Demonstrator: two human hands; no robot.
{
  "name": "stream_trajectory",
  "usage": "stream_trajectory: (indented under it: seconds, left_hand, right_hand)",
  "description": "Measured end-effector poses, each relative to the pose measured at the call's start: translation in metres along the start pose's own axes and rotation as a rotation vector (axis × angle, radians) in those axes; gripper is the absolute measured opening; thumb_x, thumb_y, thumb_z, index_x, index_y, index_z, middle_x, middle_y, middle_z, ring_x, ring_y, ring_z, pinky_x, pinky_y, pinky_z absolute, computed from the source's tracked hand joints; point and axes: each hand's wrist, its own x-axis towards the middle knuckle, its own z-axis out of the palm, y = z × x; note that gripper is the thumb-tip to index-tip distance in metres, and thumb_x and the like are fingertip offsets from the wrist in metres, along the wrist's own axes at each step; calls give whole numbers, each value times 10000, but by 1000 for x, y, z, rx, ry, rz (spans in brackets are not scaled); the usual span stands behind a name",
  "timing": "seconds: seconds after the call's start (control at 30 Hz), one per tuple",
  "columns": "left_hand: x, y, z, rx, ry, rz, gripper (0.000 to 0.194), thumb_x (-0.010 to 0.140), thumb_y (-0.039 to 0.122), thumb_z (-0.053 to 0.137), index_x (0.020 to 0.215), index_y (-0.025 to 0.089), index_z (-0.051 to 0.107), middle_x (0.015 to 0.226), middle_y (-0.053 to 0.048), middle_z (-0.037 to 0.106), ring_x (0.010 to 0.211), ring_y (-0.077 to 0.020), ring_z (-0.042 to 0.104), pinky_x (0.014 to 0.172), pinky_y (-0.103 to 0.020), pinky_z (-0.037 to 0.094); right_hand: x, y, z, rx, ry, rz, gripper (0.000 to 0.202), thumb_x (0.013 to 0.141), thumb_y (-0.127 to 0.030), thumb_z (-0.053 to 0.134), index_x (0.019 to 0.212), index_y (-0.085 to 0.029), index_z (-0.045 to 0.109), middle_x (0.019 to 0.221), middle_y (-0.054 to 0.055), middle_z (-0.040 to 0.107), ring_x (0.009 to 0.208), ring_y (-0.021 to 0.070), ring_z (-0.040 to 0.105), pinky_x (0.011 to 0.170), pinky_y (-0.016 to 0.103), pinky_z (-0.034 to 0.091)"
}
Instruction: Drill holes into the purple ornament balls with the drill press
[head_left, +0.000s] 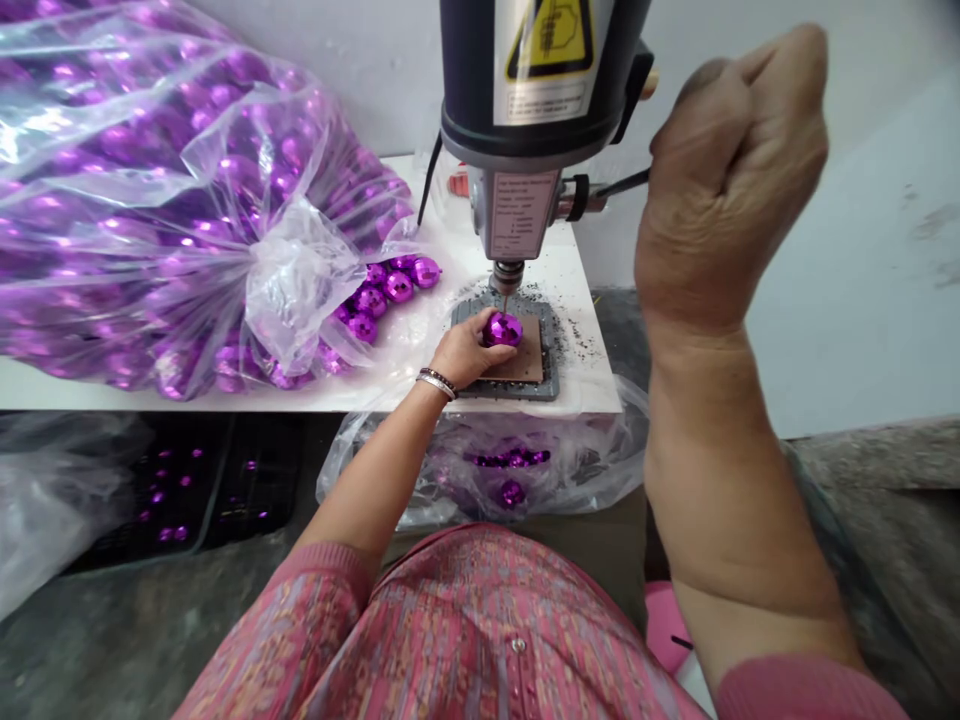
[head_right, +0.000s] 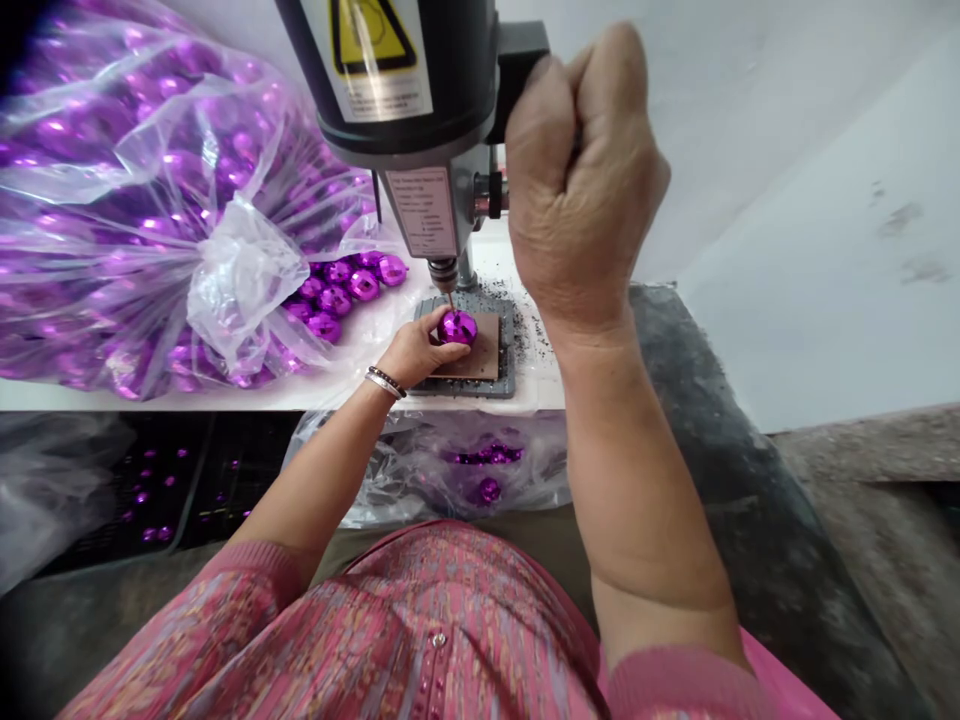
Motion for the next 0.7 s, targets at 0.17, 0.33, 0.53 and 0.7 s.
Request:
stream_trajectory:
  seconds: [0.17,0.33,0.53,0.7]
  left_hand:
    - [2,-4,3,-44,10,-2,663,739,334,801,1361,163,653,994,-1,739,846,-151,626,784,-245,471]
    - [3,-7,5,-66,6,16,669,737,325,803,1367,162,646,1045,-23,743,867,-161,629,783,-251,472]
    - [3,-11,7,-43,14,14,713,765,336,805,1430,170,610,1117,-42,753,918,-180,655,840,-267,488]
    - [3,-13,8,-48,20,31,671,767,332,814,1395,179,634,1162,-44,748,984,-196,661,896,-276,499]
  right_hand:
    - [-32,25,-9,-22,-5,-153,194,940,-211,416,776,-171,322,703,-53,318,634,-27,287,677,116,318]
    - [-51,47,-7,-58,49,-204,163,948,-273,444,836,-154,444,750,-29,415,695,7,401,704,176,376]
    - [-59,58,0,-58,117,-289,361,991,-465,371,872,-152,507,749,-16,452,690,21,430,688,206,379]
    - [-69,71,6,-22,172,-298,308,987,-431,395,873,-172,518,791,-1,482,739,28,473,730,220,423]
